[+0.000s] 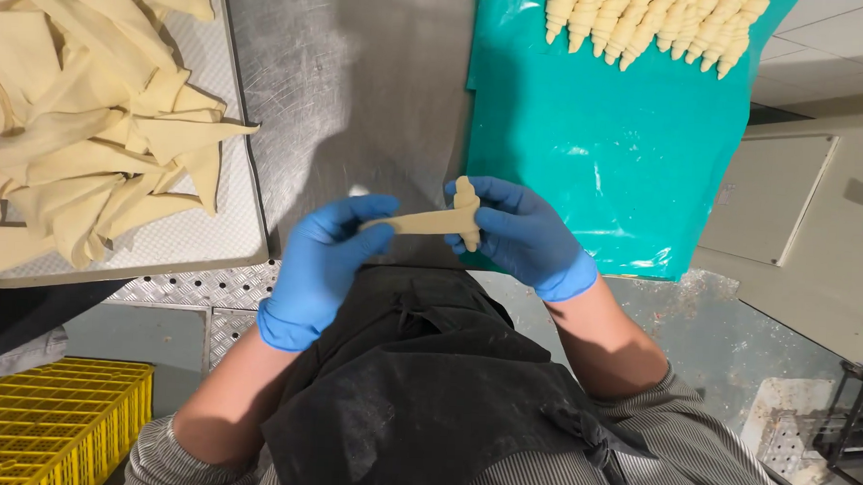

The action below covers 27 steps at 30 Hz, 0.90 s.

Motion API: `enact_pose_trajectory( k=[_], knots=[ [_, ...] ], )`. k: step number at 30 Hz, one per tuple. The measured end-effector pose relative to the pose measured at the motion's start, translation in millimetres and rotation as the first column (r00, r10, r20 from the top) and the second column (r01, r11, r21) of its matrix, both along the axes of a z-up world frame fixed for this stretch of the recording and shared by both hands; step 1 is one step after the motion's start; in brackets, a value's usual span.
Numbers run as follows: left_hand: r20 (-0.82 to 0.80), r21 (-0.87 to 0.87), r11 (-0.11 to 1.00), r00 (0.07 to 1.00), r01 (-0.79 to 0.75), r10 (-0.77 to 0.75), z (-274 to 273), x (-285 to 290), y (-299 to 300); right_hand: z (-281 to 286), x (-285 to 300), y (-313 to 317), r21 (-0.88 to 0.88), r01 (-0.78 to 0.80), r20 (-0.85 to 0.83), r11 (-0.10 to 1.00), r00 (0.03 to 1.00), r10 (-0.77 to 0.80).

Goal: Rolling triangular pieces of dough into croissant shapes on a metal workbench.

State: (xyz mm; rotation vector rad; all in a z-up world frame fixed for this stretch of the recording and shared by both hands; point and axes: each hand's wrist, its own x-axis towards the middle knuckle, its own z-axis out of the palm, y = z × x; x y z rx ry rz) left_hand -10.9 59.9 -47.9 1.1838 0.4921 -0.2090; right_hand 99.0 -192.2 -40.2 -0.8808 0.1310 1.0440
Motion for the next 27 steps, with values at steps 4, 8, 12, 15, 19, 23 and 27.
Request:
enact_pose_trajectory(
  k=[4,8,12,15,19,23,27],
  knots=[
    [0.058,-0.048,0.99,0.99,0.134,-0.131,36,5,-10,7,-13,-11,0.061,0.005,0.006,0.998,1.0,-0.006],
    [0.001,0.019,0.986,0.987,0.164,-0.164,43,4,-8,15,-14,-22,0.021,0.05,0.025,0.999,0.998,-0.05],
    [-0.001,0.028,0.988,0.989,0.149,-0.149,49,10,-17,17,-17,-27,-0.021,0.136,0.0,0.991,0.991,-0.136],
    [0.031,0.036,0.98,0.98,0.197,-0.198,56,16,-21,15,-19,-33,0.064,0.006,0.122,0.998,0.992,-0.014],
    [0.042,0.169,0.963,0.974,0.212,-0.221,59,19,-21,17,-18,-42,0.157,0.035,0.098,0.987,0.994,-0.051],
    [-0.053,0.156,0.944,0.957,0.289,-0.285,64,25,-35,27,-21,-36,0.148,0.006,0.078,0.989,0.997,-0.018],
    [-0.013,-0.036,0.966,0.966,0.258,-0.258,51,28,-34,21,-22,-49,0.169,0.059,0.087,0.984,0.993,-0.075]
  ],
)
